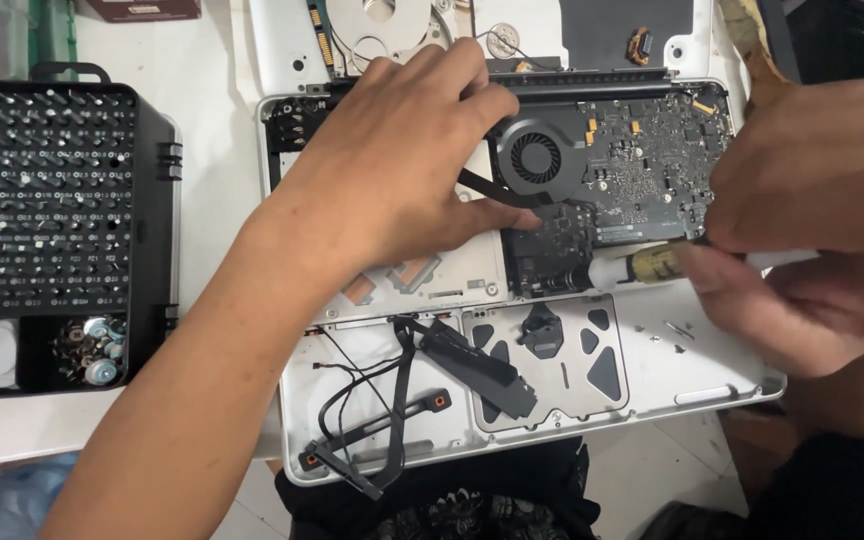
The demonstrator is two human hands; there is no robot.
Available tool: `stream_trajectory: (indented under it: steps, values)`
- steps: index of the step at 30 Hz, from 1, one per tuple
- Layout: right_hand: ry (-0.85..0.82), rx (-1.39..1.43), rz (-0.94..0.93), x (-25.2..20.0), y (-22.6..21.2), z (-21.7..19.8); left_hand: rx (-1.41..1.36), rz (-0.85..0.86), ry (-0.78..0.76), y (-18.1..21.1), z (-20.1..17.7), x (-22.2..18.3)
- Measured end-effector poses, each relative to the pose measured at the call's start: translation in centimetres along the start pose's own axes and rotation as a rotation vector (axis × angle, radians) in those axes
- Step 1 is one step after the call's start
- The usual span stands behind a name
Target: Tightening small screws on a laptop motherboard using a precision screwdriver during a repair process.
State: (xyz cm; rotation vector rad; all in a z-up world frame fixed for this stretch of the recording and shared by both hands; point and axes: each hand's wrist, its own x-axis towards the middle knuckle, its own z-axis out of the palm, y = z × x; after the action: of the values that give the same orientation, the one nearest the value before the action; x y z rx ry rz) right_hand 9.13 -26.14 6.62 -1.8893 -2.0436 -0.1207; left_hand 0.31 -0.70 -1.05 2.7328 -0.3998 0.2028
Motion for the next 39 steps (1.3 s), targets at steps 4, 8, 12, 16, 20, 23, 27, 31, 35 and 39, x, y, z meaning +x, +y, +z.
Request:
stream_trajectory:
  steps: [4, 8, 12, 16, 20, 23, 27, 31, 35, 39]
  values:
    - [0.018, -0.06, 0.071, 1.0, -1.7, -0.2, 0.001, 0.006, 0.006, 0.1, 0.0, 0.0]
    - [0.108, -0.1, 0.146, -0.9, -3.1, 1.2, -0.026, 0.001, 0.013, 0.2, -0.2, -0.1]
    - [-0.077, -0.089, 0.332, 0.9, -5.0, 0.8, -0.045, -0.021, -0.035, 0.4, -0.4, 0.0]
    - [-0.254, -0.001, 0.49, 2.0, -5.5, 0.8, -0.034, -0.005, 0.023, 0.4, -0.3, -0.2]
    - [-0.193, -0.1, 0.457, 3.6, -5.5, 0.0, -0.047, 0.026, 0.064, 0.0, 0.1, -0.3]
    - [-0.202, -0.019, 0.47, 4.0, -5.1, -0.2, -0.048, 0.055, 0.1, -0.5, 0.5, -0.2]
    - [-0.193, 0.067, 0.415, 4.0, -5.2, -0.6, -0.055, 0.046, 0.118, -0.5, 0.8, -0.4]
    - [-0.176, -0.016, 0.418, 2.7, -5.6, -0.8, -0.067, -0.007, 0.039, 0.0, -0.1, -0.2]
    - [-0.162, -0.01, 0.27, 2.2, -6.4, -1.7, -0.073, -0.047, -0.01, 0.4, -0.5, -0.2]
    - [-0.166, 0.085, 0.186, 2.5, -6.7, -2.1, -0.017, -0.008, 0.023, 0.3, -0.2, -0.2]
